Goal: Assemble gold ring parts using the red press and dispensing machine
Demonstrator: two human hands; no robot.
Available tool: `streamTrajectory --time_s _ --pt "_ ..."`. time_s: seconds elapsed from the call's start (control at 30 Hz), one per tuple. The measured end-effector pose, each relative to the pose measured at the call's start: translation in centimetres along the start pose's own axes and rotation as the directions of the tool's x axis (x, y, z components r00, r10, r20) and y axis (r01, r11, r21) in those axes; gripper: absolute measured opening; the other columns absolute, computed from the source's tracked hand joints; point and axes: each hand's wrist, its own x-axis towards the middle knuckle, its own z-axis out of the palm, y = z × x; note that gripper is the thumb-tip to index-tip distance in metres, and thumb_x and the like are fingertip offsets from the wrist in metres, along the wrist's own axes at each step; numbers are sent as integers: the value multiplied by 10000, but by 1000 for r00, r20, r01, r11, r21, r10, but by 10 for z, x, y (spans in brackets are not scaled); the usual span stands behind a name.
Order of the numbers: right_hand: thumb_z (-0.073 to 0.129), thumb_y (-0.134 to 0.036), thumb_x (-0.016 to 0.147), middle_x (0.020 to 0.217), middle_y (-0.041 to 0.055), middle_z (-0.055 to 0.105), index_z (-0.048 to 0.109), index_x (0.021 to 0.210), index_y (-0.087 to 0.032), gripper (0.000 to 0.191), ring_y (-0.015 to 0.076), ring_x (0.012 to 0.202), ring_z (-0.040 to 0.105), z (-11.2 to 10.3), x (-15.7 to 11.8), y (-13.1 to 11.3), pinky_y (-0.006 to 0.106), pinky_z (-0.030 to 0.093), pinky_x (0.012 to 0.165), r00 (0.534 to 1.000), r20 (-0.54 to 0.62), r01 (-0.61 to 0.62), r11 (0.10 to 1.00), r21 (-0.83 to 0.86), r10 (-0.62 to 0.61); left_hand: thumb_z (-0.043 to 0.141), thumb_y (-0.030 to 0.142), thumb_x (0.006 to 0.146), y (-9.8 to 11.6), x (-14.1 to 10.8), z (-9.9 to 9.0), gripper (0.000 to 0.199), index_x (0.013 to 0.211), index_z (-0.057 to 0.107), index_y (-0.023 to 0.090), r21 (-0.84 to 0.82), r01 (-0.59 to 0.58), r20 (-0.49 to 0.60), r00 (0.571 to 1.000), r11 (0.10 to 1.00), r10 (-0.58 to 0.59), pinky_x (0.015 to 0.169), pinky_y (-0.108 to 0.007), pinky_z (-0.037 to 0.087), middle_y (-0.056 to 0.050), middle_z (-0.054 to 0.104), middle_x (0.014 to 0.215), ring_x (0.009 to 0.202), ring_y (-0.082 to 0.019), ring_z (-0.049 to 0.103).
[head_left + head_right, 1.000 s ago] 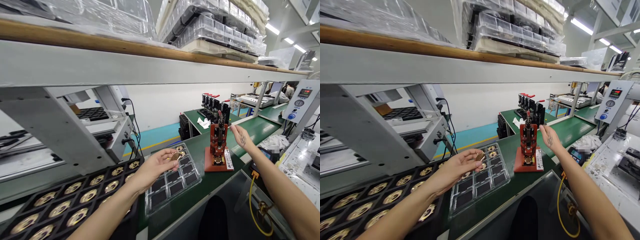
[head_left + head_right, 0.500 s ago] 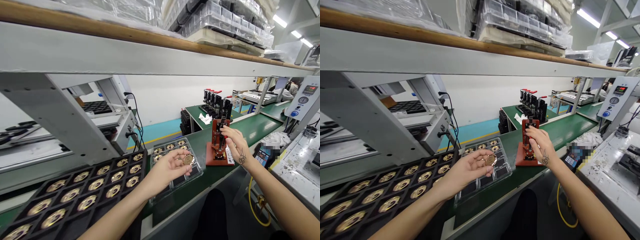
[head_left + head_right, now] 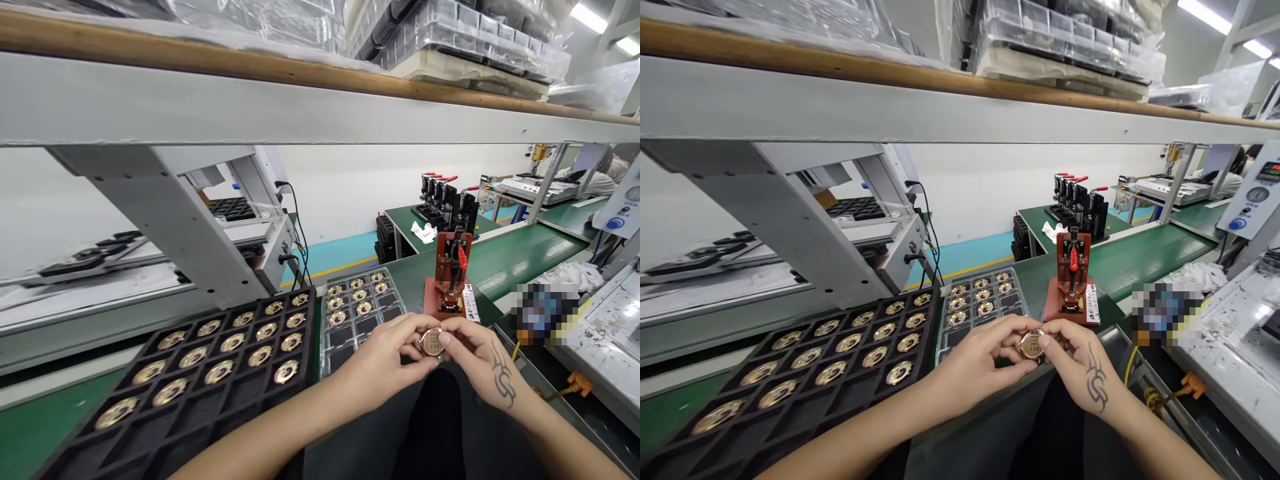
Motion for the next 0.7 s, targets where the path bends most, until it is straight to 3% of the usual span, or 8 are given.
streamTrajectory --time_s 0.1,0.2,0.3,0.5,0.6,0.67,0.7 --pt "641 -604 1015 813 33 726 763 1039 -197 426 177 726 662 -6 -2 -1 297 570 703 998 -21 -52 995 87 54 864 249 820 -1 1 3 485 1265 670 239 -249 79 33 997 965 -73 818 -331 646 -30 717 1018 867 -189 757" --pt "671 -626 988 761 32 722 769 1018 -187 451 169 678 653 -10 -5 -2 286 544 645 996 -36 -74 988 133 79 878 365 851 -4 2 3 433 1183 655 201 -441 151 65 989 885 -136 779 -345 655 -30 720 952 819 -194 773" --pt "678 -625 984 755 33 725 772 1021 -187 450 170 678 664 -11 -6 -2 276 538 626 995 -35 -83 988 133 89 880 433 861 -5 4 1 403 1072 662 168 -465 192 101 981 864 -164 768 -340 648 -36 743 847 788 -193 772" --pt "648 -597 1005 843 54 766 782 1061 -218 406 202 739 706 -5 -11 6 302 598 693 998 -17 -62 996 59 63 919 461 808 -14 -3 8 427 1006 694 157 -482 190 64 981 855 -182 753 -324 628 -44 754 872 777 -182 757" --pt "674 -613 976 928 80 810 804 1103 -248 407 267 864 777 -6 -19 24 346 651 796 997 -25 -71 996 -60 69 837 488 877 -33 -15 -3 373 1004 703 164 -323 147 -10 987 935 -158 764 -345 624 -67 770 850 782 -202 752" --pt "705 -646 934 993 97 831 816 1138 -263 447 306 932 803 -12 -27 43 360 674 822 994 -40 -102 989 -103 99 733 450 959 -50 -31 -31 279 1034 717 181 -11 140 -179 974 990 -139 763 -355 622 -80 787 887 808 -225 759" --pt "720 -660 913 1009 101 836 821 1142 -267 466 318 943 810 -16 -31 54 359 684 816 992 -46 -125 985 -116 121 677 416 992 -57 -43 -51 235 1044 725 192 181 172 -287 951 968 -115 772 -356 617 -84 793 922 833 -233 759"
